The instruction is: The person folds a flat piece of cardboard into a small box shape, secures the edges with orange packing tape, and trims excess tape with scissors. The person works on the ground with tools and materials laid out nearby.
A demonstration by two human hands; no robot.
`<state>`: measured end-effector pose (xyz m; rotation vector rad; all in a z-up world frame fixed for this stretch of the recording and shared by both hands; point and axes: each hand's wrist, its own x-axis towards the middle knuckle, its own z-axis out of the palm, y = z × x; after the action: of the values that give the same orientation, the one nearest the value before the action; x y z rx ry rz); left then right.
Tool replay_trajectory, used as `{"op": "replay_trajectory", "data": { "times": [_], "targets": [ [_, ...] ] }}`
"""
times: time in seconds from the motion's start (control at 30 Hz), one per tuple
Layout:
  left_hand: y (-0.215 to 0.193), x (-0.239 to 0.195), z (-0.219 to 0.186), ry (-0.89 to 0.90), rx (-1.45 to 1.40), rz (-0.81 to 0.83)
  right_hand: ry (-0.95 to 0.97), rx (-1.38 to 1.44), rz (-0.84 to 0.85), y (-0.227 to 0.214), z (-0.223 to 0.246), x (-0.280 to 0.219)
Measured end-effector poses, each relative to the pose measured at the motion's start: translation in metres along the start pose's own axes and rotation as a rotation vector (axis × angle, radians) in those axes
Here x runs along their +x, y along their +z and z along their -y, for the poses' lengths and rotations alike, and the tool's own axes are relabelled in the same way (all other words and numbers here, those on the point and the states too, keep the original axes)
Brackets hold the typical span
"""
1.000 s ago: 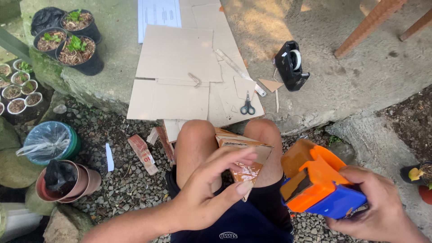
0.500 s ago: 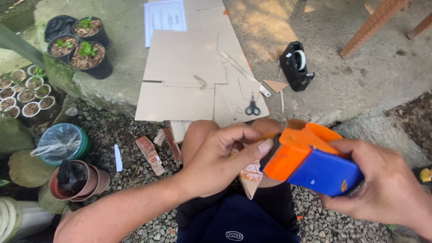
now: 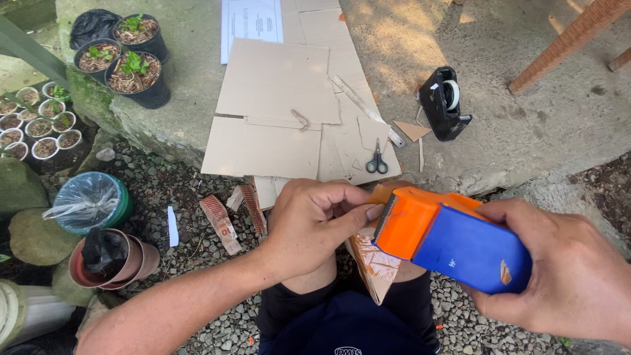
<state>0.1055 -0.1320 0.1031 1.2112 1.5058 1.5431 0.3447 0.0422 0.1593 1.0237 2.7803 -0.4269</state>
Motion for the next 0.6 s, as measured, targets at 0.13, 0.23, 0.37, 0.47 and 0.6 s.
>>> {"op": "replay_trajectory", "data": {
  "times": [0.13,0.23,0.37,0.47,0.6],
  "targets": [
    [-0.002,-0.009,0.006,-0.022,0.054,-0.027,0.078,-0.074,0.082,0.008,-0.003,-0.006],
    [0.001,-0.019,0.011,-0.002,-0.151,0.027,0.012,-0.099,-0.010,0.015,-0.012,-0.018],
    [-0.006,-0.032,0.021,0.037,-0.192,0.022,-0.012,-0.023,-0.104,0.024,-0.031,-0.036],
    [-0.014,-0.035,0.029,-0.160,-0.133,0.012,0.012,-0.180,-0.010,0.027,-0.041,-0.031],
    [-0.019,-0.039,0.049,-0.150,-0.241,-0.010,0.038,-0.228,0.062,0.030,-0.035,-0.026]
  ]
}}
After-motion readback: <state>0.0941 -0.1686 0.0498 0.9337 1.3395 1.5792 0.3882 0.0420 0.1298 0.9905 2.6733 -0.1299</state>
